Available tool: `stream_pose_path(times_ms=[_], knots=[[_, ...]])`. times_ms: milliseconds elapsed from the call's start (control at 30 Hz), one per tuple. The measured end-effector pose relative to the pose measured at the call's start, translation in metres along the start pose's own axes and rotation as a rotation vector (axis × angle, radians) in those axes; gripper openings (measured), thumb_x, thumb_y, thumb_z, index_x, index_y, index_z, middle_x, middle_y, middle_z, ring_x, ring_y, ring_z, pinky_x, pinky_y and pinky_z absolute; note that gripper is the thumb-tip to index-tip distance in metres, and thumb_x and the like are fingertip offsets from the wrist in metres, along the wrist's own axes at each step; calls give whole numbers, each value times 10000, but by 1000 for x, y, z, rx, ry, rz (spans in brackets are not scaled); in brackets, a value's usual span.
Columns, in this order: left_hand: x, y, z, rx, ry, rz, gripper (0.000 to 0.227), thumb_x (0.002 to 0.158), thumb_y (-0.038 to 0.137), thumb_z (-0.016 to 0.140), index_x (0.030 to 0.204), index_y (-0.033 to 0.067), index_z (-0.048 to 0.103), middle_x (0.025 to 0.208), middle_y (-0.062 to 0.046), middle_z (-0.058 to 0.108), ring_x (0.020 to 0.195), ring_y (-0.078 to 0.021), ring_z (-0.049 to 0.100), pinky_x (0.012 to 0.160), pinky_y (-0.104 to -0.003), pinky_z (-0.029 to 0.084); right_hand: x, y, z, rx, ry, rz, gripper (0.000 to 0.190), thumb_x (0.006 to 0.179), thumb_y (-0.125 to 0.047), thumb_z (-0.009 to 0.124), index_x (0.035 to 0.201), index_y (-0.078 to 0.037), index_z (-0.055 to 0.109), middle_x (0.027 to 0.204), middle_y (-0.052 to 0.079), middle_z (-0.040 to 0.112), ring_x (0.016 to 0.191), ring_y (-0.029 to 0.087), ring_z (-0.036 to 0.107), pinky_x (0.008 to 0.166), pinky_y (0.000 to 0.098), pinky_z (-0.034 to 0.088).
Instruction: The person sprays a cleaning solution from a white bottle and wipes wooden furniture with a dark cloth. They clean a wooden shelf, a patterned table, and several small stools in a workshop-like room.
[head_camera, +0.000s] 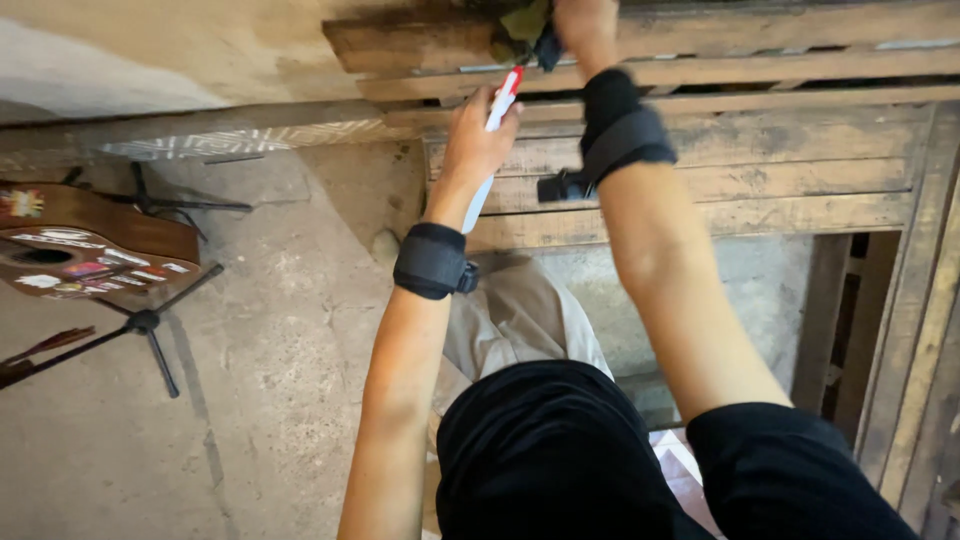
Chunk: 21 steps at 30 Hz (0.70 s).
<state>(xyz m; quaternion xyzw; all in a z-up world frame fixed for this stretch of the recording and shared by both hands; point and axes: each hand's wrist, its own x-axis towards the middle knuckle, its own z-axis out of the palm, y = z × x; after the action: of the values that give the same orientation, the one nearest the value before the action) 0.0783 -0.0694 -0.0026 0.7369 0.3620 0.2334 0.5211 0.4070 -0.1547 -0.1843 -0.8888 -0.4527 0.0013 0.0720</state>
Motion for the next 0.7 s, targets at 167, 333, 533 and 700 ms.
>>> stream_pose_path(times_ms=[167,333,533,700], knots=[[-3,-29,-48,64,80,-184,348,889,308,736,1136,66,692,903,-211,747,896,-376,740,757,-445,566,-3,-184,-26,208,325,15,341,936,-362,753,1027,-40,692,1041,270,656,958,470,654,834,531,560],[0,-66,-94,40,148,-23,307,860,282,780,1031,38,705,874,-191,740,819,-347,736,730,-434,564,-47,-245,-103,405,-42,-26,572,874,-68,675,1431,-190,623,1301,279,526,1011,498,628,836,567,531],[8,-78,-154,-85,72,-59,243,882,247,756,992,42,688,842,-105,750,752,-205,717,696,-373,557,-35,-197,-88,485,246,247,489,852,-119,771,1303,-47,595,1293,203,585,1257,443,545,1116,497,461],[23,-95,-199,-21,32,-86,261,883,255,793,975,34,690,790,-97,702,719,-173,663,677,-352,535,-47,-288,91,586,533,343,826,937,-120,731,1523,150,214,1531,405,285,1432,562,284,1228,547,228]])
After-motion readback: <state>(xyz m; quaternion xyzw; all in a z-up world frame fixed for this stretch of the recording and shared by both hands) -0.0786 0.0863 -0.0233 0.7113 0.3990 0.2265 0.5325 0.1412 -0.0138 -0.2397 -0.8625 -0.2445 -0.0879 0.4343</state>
